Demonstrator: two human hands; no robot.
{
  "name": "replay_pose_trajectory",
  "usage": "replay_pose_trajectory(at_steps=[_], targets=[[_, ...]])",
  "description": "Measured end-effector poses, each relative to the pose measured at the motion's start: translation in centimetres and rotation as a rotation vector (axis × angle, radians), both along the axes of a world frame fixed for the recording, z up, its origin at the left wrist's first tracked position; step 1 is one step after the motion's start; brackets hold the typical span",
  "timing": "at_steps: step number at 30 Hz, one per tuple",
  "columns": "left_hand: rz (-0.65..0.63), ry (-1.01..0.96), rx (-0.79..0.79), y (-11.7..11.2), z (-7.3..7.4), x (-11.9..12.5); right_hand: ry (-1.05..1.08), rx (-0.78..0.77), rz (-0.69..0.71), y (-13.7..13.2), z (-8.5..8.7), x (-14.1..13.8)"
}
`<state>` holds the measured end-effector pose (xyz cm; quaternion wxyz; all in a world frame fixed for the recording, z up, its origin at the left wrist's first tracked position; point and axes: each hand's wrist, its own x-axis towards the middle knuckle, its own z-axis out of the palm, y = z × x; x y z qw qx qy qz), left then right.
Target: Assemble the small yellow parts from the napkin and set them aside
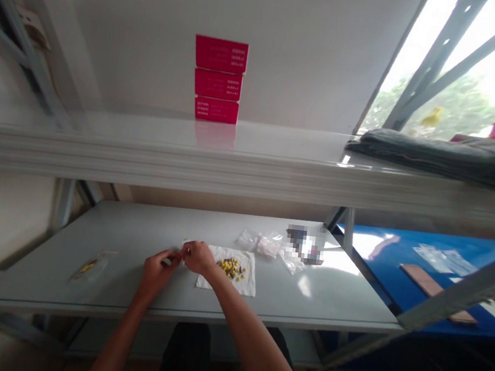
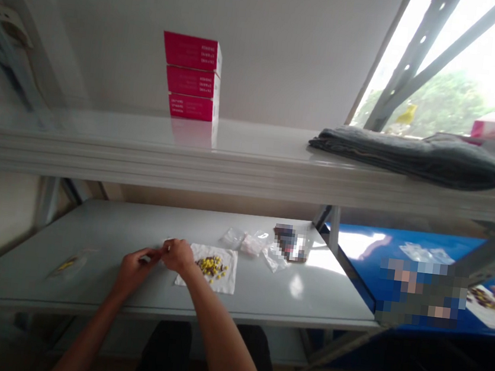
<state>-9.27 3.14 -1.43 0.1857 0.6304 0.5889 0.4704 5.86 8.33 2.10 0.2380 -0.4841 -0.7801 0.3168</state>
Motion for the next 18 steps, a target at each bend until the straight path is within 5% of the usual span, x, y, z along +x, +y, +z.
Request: replay_pose_trajectory(at_steps=[6,9,13,18], targets=[[0.22,0.068,0.079,-0.2,-0.1,-0.2,-0.165,0.117,-0.107,-0.8,0.6,-0.3],[0.232,0.05,0.095,-0.5,0.2,0.0,-0.19,0.171,-0.189,-0.8,1.3,-0.1],[0.082,0.018,0.148,-0.5,0.3,0.0,0.002,0.259,-0.161,-0.5,1.7,0.2],[0.155,-0.245,0.112,0.6,-0.6,-0.5,0.342,0.225,0.0,0.3,1.5,0.7]])
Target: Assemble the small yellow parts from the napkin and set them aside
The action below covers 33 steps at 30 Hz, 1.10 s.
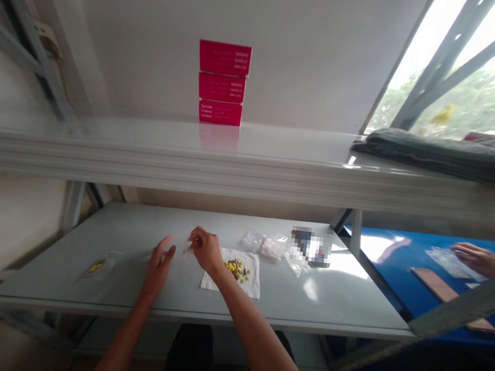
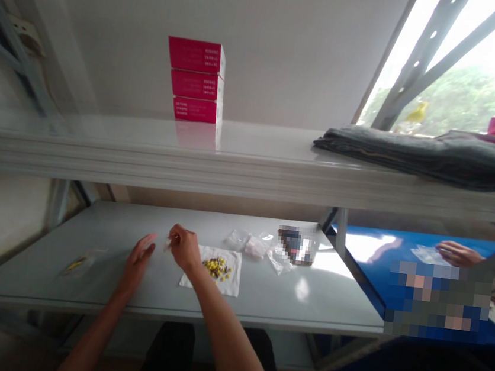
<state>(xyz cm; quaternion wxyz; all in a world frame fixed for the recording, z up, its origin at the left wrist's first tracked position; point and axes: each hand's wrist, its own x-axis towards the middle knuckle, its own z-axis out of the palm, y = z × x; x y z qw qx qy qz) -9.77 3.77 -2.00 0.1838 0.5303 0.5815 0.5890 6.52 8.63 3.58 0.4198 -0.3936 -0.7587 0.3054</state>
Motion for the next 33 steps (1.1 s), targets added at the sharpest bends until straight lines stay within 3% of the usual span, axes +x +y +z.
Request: replay_pose_trajectory(at_steps=[3,6,9,15,24,33], targets=[[-0.196,-0.15,-0.129,0.5,-0.4,0.0,0.102,-0.063,0.066,0.4,-0.2,0.5],[-0.334,-0.246,-0.122,0.3,-0.2,0.2,0.159,-0.124,0.105,0.5,-0.6,1.4],[-0.295,-0.281,-0.079,0.0,0.4,0.5,0.195,-0.188,0.131,0.2,-0.8,2.9],[-0.278,-0.201,-0.066,0.7,0.5,1.1,0.181,-0.117,0.089,-0.8,-0.9,7.1],[-0.331,-0.048,-0.073,1.9,1.1,5.9,0.225,-0.138,-0.039,-1.0,-3.0,12.1],[-0.357,0.139,-0.049,2.3,2.6,8.2,0.24,-0.071,-0.148,-0.4,-5.4,13.7]])
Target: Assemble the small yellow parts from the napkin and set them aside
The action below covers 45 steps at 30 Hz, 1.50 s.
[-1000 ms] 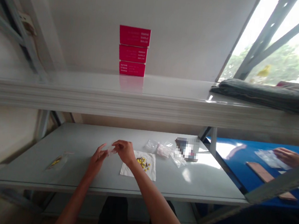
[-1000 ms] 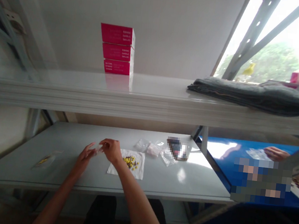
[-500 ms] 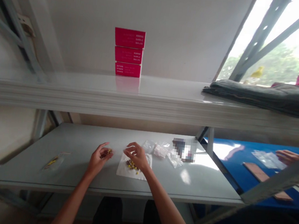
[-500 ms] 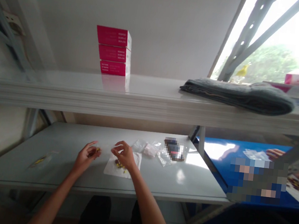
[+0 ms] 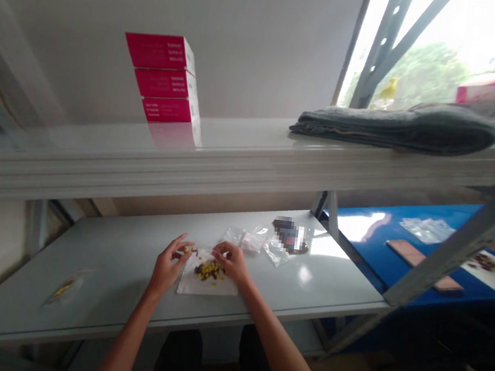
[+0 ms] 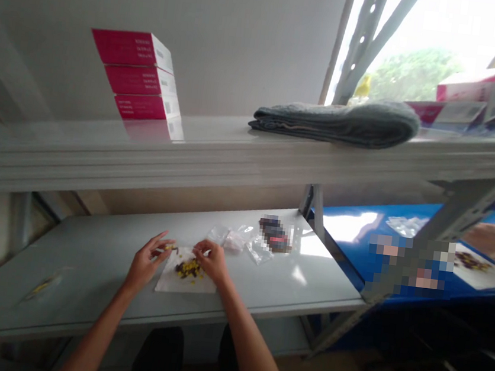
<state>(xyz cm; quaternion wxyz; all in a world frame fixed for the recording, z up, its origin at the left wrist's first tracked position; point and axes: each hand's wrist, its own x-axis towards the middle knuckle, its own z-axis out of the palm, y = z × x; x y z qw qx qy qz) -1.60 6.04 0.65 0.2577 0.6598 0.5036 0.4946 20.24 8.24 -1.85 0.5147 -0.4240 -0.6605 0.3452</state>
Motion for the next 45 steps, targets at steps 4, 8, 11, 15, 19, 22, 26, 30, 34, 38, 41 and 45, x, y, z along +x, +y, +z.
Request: replay_pose_trajectory(at_steps=[4,8,11,15,19,22,26,30,34,38,41,45], targets=[[0.012,-0.044,0.007,0.3,0.5,-0.2,0.02,0.023,0.014,-0.1,-0.1,0.2],[0.045,-0.12,0.011,0.6,0.7,-0.3,0.008,0.027,0.026,-0.3,0.1,0.4],[0.064,-0.173,0.009,0.6,0.6,-0.3,-0.003,0.011,0.036,-0.3,0.1,0.4],[0.062,-0.243,0.009,0.5,-0.1,-0.1,0.004,0.008,0.012,-0.2,-0.2,0.3],[0.104,-0.177,0.007,0.4,-1.2,-0.9,0.106,0.034,-0.102,0.0,-0.1,0.5],[0.25,0.096,0.05,0.0,-1.7,-3.2,0.286,0.036,-0.241,0.2,0.0,1.0],[0.664,0.675,0.053,-1.7,-1.9,-7.9,0.533,-0.037,-0.414,0.5,0.0,2.0],[1.081,0.873,-0.246,-3.6,-2.0,-12.2,0.62,-0.079,-0.547,0.3,0.2,2.4],[0.958,0.954,-0.338,-4.4,-1.9,-13.4,0.636,-0.094,-0.669,-0.1,0.5,2.6],[0.866,0.874,-0.211,-4.1,-1.7,-11.8,0.561,-0.097,-0.772,-0.2,0.2,2.8],[0.776,0.803,-0.099,-3.5,-2.1,-10.4,0.483,-0.09,-0.846,-0.2,-0.2,3.0],[0.579,0.533,0.082,-2.9,-2.9,-8.9,0.283,-0.01,-0.918,-0.6,-0.2,2.9]])
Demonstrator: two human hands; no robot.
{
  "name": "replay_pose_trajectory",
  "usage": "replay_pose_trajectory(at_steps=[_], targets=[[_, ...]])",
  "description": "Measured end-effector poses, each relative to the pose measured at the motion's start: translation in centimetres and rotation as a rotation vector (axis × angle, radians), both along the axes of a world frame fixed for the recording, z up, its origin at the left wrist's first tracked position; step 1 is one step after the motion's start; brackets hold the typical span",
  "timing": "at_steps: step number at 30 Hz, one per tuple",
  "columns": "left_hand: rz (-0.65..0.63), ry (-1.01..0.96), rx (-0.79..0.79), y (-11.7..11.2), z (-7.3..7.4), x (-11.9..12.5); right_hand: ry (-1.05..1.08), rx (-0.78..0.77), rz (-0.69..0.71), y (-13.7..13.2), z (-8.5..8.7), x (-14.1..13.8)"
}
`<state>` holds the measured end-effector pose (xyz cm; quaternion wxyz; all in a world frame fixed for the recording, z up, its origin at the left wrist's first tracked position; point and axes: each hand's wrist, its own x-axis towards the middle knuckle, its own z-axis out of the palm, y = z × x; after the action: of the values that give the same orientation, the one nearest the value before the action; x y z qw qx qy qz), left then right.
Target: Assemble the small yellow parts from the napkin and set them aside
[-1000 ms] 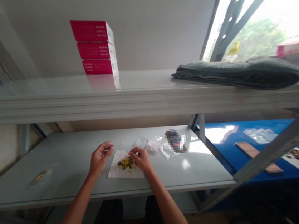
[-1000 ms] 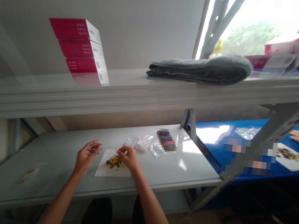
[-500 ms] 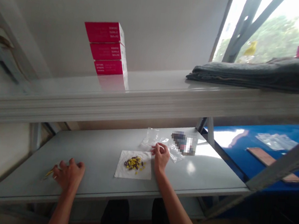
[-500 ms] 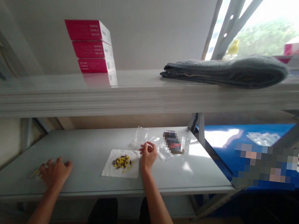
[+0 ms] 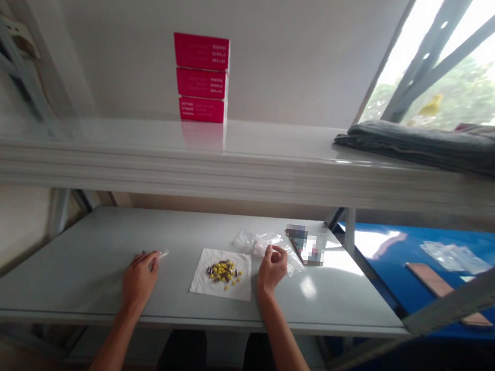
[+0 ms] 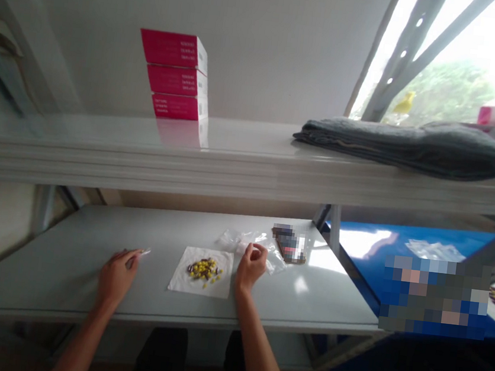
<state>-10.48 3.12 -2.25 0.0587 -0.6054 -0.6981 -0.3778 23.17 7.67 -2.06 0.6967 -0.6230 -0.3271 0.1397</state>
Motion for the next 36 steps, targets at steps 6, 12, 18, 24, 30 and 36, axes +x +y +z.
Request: replay_pose_trajectory(at_steps=[6,12,18,24,30,36], targets=[[-0.156,-0.607,0.052,-0.4,0.2,2.5,-0.405,0.043,0.448,-1.7,2.3,-3.4],[-0.258,-0.704,0.077,-1.3,1.1,3.5,-0.306,-0.294,1.145,-1.8,4.8,-11.3],[-0.39,-0.661,0.06,-1.6,1.1,3.7,-0.17,-0.342,1.235,-0.4,3.6,-14.9],[-0.422,-0.618,0.015,-1.3,0.6,3.7,-0.157,-0.309,1.179,0.2,2.4,-15.1],[-0.444,-0.573,-0.044,-1.4,1.0,3.7,-0.361,-0.248,1.192,0.5,2.5,-14.8],[-0.575,-0.572,-0.062,-1.4,1.2,3.4,-0.482,-0.267,1.314,0.3,3.9,-13.8]])
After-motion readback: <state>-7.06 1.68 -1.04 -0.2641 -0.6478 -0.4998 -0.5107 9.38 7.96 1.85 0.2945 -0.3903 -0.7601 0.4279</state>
